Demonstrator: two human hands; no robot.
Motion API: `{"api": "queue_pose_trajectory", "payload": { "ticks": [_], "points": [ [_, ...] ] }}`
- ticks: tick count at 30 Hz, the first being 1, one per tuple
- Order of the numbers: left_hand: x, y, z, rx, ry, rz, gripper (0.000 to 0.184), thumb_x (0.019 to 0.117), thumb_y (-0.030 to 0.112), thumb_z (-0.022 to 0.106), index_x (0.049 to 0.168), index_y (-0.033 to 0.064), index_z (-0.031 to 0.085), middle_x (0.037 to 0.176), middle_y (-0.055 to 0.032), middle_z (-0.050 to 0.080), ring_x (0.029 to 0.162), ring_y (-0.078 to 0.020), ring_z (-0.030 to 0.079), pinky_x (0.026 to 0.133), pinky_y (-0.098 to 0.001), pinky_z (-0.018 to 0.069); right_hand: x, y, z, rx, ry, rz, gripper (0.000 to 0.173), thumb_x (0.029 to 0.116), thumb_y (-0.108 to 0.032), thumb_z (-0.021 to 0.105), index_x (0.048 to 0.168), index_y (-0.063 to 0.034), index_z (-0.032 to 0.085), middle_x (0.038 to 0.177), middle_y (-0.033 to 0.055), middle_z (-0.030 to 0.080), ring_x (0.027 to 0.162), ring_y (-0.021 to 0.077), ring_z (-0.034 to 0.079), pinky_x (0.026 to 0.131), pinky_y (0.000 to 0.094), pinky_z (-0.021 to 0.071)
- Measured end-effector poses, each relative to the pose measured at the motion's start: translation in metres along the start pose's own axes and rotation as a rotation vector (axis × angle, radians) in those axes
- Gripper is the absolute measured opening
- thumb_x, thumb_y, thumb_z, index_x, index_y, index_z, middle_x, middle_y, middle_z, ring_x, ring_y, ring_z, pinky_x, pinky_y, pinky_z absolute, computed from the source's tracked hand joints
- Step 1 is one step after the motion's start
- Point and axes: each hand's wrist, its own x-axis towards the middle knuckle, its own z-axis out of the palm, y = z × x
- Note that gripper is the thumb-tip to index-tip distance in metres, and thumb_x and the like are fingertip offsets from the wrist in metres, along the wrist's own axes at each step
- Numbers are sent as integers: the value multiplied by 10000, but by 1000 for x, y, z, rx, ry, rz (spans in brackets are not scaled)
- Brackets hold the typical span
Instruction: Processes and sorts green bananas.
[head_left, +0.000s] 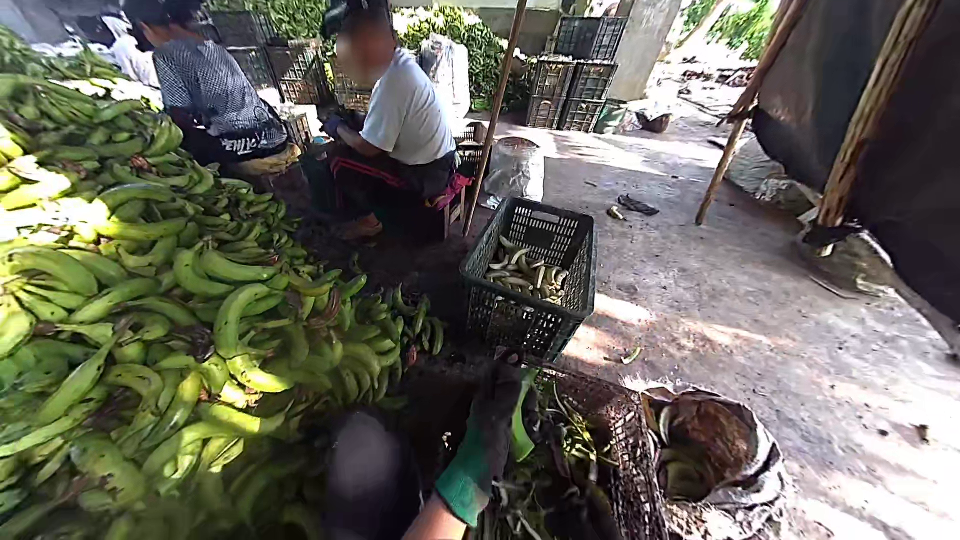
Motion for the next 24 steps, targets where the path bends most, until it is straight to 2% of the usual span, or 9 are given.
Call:
{"api": "queue_pose_trajectory", "payload": {
  "ticks": [3, 5, 9, 11, 13, 16, 19, 21, 24],
  "points": [
    [7, 3, -3, 106, 120, -76, 294, 1056, 132, 507, 1286, -22, 609, 1152, -91, 674, 988, -86, 630, 884, -254, 527, 10, -14, -6, -217, 19, -321, 429, 1006, -152, 545, 1374, 63, 588, 1253, 242, 657, 1105, 265, 668, 995, 445, 538],
    [4, -2, -2, 109, 68, -139, 222, 1023, 81, 548, 1183, -34, 650, 1062, -69, 690, 936, -72, 640, 854, -244, 533, 13, -14, -1, -391, 17, -402, 374, 938, -131, 606, 1273, 7, 696, 1219, 289, 659, 1119, 431, 646, 986, 626, 490],
    [-3, -13, 5, 187, 88, -313, 222, 1041, 140, 553, 1145, -18, 671, 1004, -62, 683, 880, -70, 617, 819, -250, 514, 37, -18, 10, -639, 296, -424, 323, 867, -83, 699, 1182, -97, 769, 1199, 287, 669, 1154, 550, 591, 975, 744, 419],
    [-4, -18, 6, 269, 134, -375, 278, 1056, 219, 547, 1174, -6, 656, 1015, -84, 664, 885, -105, 607, 820, -296, 509, 59, -23, 6, -654, 491, -353, 362, 887, -112, 715, 1248, -125, 743, 1228, 287, 657, 1163, 568, 576, 953, 766, 407],
    [-10, -21, 6, 244, 96, -362, 277, 1047, 207, 560, 1216, -1, 629, 1040, -80, 662, 902, -97, 619, 828, -289, 527, 78, -26, -11, -500, 571, -251, 414, 971, -165, 645, 1378, -86, 644, 1264, 249, 658, 1167, 475, 610, 969, 692, 452],
    [-3, -23, -3, 121, 43, -276, 278, 1002, 142, 598, 1246, 9, 615, 1006, -54, 679, 843, -78, 639, 746, -261, 557, 59, -25, -16, -294, 367, -275, 435, 966, -207, 585, 1367, -43, 623, 1157, 142, 702, 1015, 238, 683, 902, 475, 562],
    [13, -27, -7, 56, 26, -238, 271, 1003, 108, 579, 1246, -6, 614, 968, -54, 684, 804, -83, 645, 727, -264, 565, 12, -18, 3, -336, 110, -246, 375, 906, -87, 639, 1265, 8, 690, 1197, 252, 670, 1094, 377, 658, 968, 587, 519],
    [11, -27, -5, 58, 6, -247, 212, 1015, 115, 549, 1190, 15, 614, 896, -7, 658, 756, -44, 624, 693, -221, 548, 20, -17, 9, -520, 180, -254, 321, 913, -110, 648, 1218, -57, 732, 1196, 256, 672, 1118, 443, 636, 956, 660, 489],
    [-6, -35, -2, 253, -29, -362, 339, 1065, 190, 508, 1345, 6, 563, 1125, -91, 663, 947, -88, 631, 853, -276, 537, 57, -40, -5, -727, 425, -183, 365, 933, -203, 696, 1292, -260, 724, 1266, 244, 655, 1199, 521, 576, 974, 747, 403]
  ]
}}
